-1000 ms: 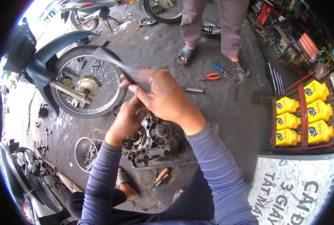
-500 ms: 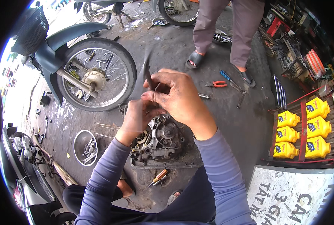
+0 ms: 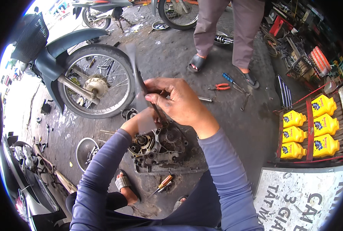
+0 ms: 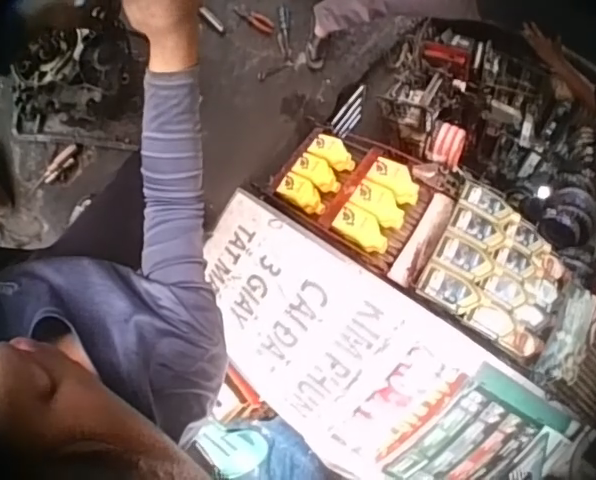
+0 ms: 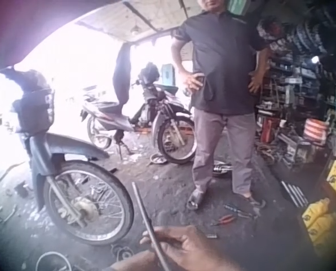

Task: Repairing and assembling parts of a motorcycle engine using power tools and hand tools.

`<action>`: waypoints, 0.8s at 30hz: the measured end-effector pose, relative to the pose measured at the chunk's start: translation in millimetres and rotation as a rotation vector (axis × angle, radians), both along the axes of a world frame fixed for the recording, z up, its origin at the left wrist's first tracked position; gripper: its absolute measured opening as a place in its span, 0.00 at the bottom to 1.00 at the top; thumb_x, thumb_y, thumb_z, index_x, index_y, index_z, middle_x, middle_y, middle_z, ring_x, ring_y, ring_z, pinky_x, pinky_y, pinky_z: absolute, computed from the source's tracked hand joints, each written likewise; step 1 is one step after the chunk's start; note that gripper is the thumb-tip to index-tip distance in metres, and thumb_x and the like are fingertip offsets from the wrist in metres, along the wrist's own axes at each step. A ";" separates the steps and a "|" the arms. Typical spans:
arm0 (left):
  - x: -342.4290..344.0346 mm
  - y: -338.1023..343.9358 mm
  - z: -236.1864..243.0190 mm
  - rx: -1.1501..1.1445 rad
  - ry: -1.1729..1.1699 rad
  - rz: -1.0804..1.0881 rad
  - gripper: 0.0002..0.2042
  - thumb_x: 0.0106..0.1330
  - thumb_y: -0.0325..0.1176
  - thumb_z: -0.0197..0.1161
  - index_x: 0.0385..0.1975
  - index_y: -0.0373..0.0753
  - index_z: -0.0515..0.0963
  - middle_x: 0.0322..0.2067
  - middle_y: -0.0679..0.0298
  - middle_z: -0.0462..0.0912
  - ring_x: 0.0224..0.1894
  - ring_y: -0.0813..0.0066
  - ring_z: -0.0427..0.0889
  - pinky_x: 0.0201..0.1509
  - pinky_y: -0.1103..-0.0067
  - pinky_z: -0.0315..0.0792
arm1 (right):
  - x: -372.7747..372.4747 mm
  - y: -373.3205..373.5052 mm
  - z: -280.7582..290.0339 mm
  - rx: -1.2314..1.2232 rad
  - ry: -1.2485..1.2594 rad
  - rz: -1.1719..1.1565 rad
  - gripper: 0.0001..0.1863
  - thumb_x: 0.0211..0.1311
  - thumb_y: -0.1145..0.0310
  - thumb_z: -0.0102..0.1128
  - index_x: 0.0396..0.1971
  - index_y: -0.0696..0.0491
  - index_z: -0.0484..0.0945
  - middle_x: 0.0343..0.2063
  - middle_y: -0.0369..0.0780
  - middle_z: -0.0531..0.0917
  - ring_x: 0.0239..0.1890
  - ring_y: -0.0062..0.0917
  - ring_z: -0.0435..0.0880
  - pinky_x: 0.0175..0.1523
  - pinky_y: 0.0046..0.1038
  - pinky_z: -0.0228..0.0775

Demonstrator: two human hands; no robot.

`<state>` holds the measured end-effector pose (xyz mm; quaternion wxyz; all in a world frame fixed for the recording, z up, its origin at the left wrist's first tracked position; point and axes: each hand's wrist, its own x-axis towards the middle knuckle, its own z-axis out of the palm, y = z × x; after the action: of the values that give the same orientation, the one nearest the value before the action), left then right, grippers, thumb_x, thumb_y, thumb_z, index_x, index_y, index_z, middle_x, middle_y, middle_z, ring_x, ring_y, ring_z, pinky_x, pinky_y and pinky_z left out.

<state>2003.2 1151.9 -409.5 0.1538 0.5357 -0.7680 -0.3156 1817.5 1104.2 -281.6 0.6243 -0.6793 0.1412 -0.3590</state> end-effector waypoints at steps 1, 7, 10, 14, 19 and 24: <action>1.4 -1.1 -2.5 -0.003 -0.001 -0.002 0.09 0.50 0.27 0.69 0.33 0.36 0.82 0.35 0.54 0.84 0.41 0.52 0.83 0.47 0.64 0.76 | 1.0 2.1 1.4 -0.065 0.048 -0.030 0.12 0.59 0.77 0.68 0.44 0.60 0.80 0.33 0.36 0.85 0.38 0.15 0.84 0.44 0.20 0.77; -2.4 -4.1 -0.2 -0.001 -0.034 -0.012 0.10 0.50 0.31 0.70 0.31 0.35 0.81 0.34 0.54 0.84 0.41 0.51 0.83 0.46 0.63 0.76 | 3.8 -3.7 -2.6 -0.045 0.061 -0.104 0.09 0.63 0.76 0.65 0.43 0.58 0.80 0.34 0.35 0.85 0.39 0.15 0.83 0.44 0.19 0.75; -5.8 -3.1 4.9 -0.003 -0.138 -0.030 0.08 0.52 0.29 0.69 0.32 0.37 0.82 0.33 0.55 0.84 0.36 0.53 0.83 0.41 0.66 0.77 | 3.7 -7.4 3.8 -0.164 0.087 -0.171 0.09 0.62 0.78 0.62 0.42 0.61 0.79 0.31 0.38 0.87 0.37 0.18 0.86 0.45 0.23 0.78; -8.3 -3.7 16.2 -0.175 -0.055 -0.033 0.08 0.51 0.29 0.71 0.29 0.36 0.80 0.30 0.54 0.83 0.33 0.54 0.83 0.38 0.67 0.76 | -16.5 -18.2 11.1 -0.186 -0.049 -0.255 0.08 0.67 0.74 0.60 0.44 0.59 0.78 0.32 0.37 0.86 0.37 0.17 0.84 0.43 0.22 0.77; -6.0 10.7 56.7 -0.174 0.144 0.065 0.08 0.51 0.24 0.70 0.29 0.33 0.79 0.25 0.57 0.80 0.28 0.67 0.83 0.34 0.73 0.76 | -88.6 -42.7 -2.3 -0.014 -0.307 -0.584 0.10 0.70 0.69 0.60 0.47 0.55 0.78 0.34 0.37 0.84 0.33 0.16 0.80 0.39 0.22 0.75; 1.8 91.5 73.6 0.140 0.485 0.056 0.08 0.56 0.25 0.67 0.36 0.34 0.82 0.26 0.61 0.85 0.27 0.74 0.83 0.35 0.77 0.77 | -244.0 -57.1 -116.6 0.445 -0.547 -0.784 0.11 0.71 0.65 0.59 0.47 0.54 0.78 0.36 0.35 0.81 0.31 0.16 0.73 0.39 0.24 0.69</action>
<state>2005.1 1243.4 -335.9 0.3048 0.4749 -0.6696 -0.4829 1573.4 1047.1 -398.2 0.5864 -0.3078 0.2893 -0.6911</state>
